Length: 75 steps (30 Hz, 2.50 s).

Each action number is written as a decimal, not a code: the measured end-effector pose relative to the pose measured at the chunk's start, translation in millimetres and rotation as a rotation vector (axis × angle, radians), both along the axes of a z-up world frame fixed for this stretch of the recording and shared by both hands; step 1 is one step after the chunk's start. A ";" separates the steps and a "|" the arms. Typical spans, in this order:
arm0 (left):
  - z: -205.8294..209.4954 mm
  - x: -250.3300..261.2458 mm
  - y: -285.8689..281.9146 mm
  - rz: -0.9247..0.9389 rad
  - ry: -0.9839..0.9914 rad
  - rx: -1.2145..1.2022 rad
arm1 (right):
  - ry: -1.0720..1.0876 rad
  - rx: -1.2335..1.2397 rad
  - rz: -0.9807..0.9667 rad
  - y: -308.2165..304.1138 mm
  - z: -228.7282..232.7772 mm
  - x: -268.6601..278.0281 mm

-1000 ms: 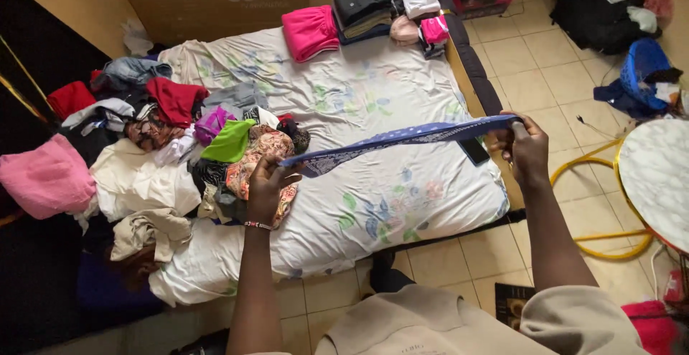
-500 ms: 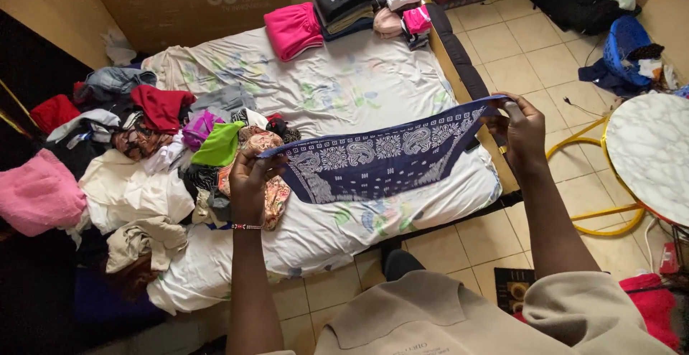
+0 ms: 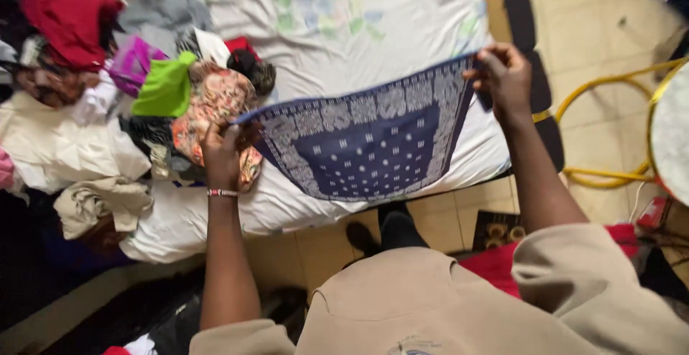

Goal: Folding several items of clothing on a bed.

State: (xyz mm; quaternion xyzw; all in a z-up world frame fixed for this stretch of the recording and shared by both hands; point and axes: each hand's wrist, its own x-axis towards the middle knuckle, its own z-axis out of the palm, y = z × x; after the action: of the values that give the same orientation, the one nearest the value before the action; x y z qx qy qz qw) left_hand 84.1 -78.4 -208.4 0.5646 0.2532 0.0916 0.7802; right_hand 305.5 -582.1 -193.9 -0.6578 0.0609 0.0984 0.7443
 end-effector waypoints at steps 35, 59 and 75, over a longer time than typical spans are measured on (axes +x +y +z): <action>-306.3 4.1 0.6 0.089 0.343 0.322 | 0.317 -0.179 0.072 6.6 -261.6 55.9; -321.3 -29.6 -26.0 -0.185 0.575 0.788 | 0.421 -0.485 0.070 -30.6 -309.4 -29.0; -309.0 10.2 -25.5 -0.502 0.382 1.328 | -0.358 -1.176 0.538 -15.1 -286.1 -2.1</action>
State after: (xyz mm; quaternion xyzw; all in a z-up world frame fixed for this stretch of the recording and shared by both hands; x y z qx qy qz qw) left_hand 94.3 -103.9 -517.5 0.9654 0.1390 -0.0559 0.2135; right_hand 303.3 -597.2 -480.0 -0.9523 -0.1862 0.1202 0.2099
